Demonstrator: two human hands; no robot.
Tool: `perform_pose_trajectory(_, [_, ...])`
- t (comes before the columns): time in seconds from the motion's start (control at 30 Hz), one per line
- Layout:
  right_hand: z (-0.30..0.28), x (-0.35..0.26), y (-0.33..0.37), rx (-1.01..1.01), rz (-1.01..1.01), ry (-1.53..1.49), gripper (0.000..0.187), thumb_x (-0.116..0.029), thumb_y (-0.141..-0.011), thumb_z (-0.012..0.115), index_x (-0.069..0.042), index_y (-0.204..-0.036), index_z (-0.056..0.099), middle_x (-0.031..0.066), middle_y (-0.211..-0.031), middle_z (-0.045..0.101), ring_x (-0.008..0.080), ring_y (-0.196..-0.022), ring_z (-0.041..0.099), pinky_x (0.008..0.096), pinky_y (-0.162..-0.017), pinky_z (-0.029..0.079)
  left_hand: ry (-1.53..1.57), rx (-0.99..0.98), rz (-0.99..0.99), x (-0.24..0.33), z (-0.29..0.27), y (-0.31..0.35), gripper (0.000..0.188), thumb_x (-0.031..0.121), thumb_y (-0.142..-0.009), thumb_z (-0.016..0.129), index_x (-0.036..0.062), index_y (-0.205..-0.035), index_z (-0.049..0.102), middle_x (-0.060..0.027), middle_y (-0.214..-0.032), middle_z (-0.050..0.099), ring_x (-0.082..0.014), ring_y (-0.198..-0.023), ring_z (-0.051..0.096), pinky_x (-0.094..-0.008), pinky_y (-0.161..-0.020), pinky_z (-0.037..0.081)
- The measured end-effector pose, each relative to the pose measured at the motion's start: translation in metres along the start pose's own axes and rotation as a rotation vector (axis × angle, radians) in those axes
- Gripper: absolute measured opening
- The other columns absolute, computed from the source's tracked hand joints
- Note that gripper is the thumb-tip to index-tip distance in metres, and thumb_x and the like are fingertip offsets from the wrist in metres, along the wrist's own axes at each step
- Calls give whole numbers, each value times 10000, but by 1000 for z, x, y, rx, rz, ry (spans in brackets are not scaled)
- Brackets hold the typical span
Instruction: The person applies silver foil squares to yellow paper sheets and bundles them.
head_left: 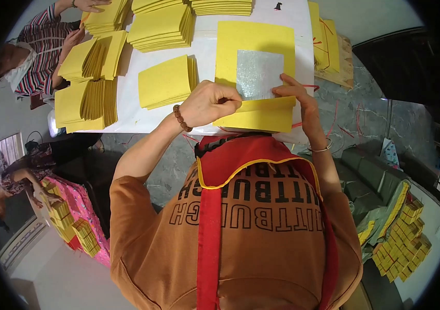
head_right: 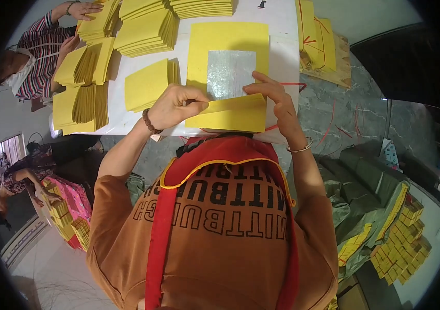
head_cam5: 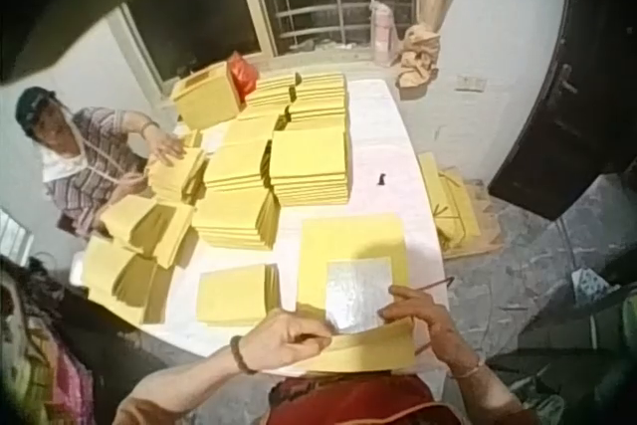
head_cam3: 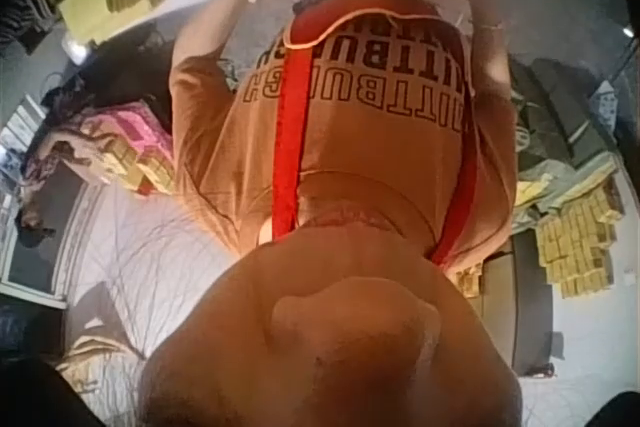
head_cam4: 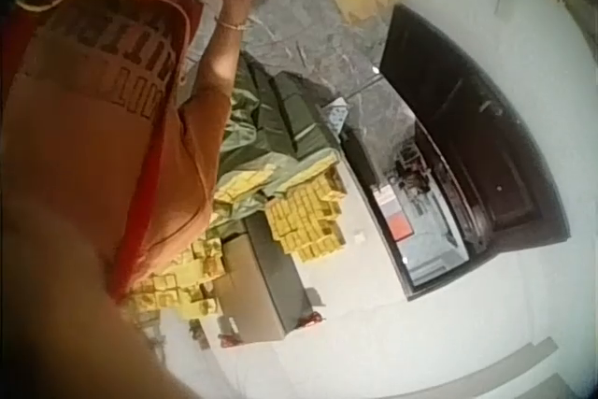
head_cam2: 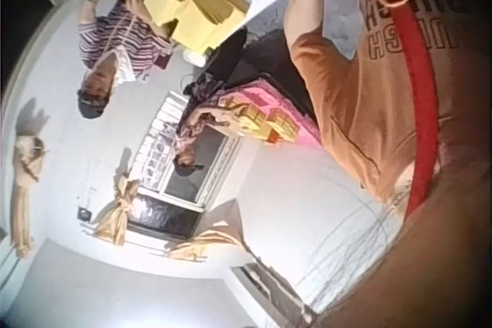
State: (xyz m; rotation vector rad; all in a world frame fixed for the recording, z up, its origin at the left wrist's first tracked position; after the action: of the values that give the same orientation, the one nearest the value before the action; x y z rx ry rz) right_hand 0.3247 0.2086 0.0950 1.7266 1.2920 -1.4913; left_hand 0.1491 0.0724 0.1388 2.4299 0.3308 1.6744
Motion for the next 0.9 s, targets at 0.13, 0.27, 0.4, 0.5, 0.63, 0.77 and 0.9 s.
perform_pose_trajectory(0.13, [0,1,-1,2,29,-18,877,-753,-819,187,-45,-1093,626,87,-1065,632,292,-1288,353,429,-1060,186,3,5,6,-1,-1,-1,119,69,-804,587,-32,-821,646,-21,-688,616,-55,-635,515,-223,-571,424])
perform_pose_trajectory(0.27, [0,-2,-1,13,12,-27,874,-751,-821,183,-49,-1088,631,87,-1029,641,293,-1283,360,430,-1058,183,-12,-34,31,3,0,-1,121,57,-779,573,-34,-818,641,-29,-685,613,-62,-634,520,-228,-586,433])
perform_pose_trajectory(0.4, [-1,-5,-2,12,3,-31,868,-749,-821,190,-50,-1086,633,86,-1036,638,292,-1278,366,431,-1058,184,-21,-66,27,7,-1,-2,122,60,-771,571,-32,-817,637,-35,-688,613,-70,-640,523,-234,-598,435])
perform_pose_trajectory(0.5, [-2,-5,-2,9,-2,-24,854,-743,-823,207,-52,-1088,633,82,-1046,634,290,-1275,371,425,-1058,186,-5,-59,25,7,-1,-2,120,59,-770,572,-30,-819,636,-33,-686,610,-71,-646,526,-233,-606,436])
perform_pose_trajectory(0.63, [0,-5,-2,10,6,-13,839,-730,-829,217,-51,-1089,634,75,-1067,628,282,-1274,375,417,-1054,195,-12,-94,7,8,-1,-5,123,61,-773,573,-28,-825,640,-34,-682,605,-71,-650,530,-234,-609,437])
perform_pose_trajectory(0.77, [-2,-7,-3,7,-79,-76,593,-580,-863,423,-66,-1065,642,77,-1093,623,280,-1263,393,407,-1042,231,-4,-90,1,5,-1,-5,128,62,-774,577,-32,-831,642,-34,-675,601,-66,-644,526,-229,-602,437])
perform_pose_trajectory(0.9, [4,-19,-5,-71,-86,263,264,-273,-836,608,-93,-1024,652,67,-1109,621,268,-1241,422,396,-1022,273,36,-128,-61,-3,-3,-3,182,128,-777,645,-10,-896,654,-50,-773,627,-106,-736,553,-265,-689,451])
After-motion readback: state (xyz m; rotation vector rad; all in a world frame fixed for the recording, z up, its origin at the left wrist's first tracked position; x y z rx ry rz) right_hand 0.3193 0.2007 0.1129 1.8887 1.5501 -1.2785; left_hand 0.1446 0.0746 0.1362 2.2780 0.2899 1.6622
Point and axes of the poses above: each hand's wrist, its own y-axis away from the middle knuckle, its own z-axis out of the palm, x = y × z, the point moved 5 cm from there along -y, towards the middle knuckle
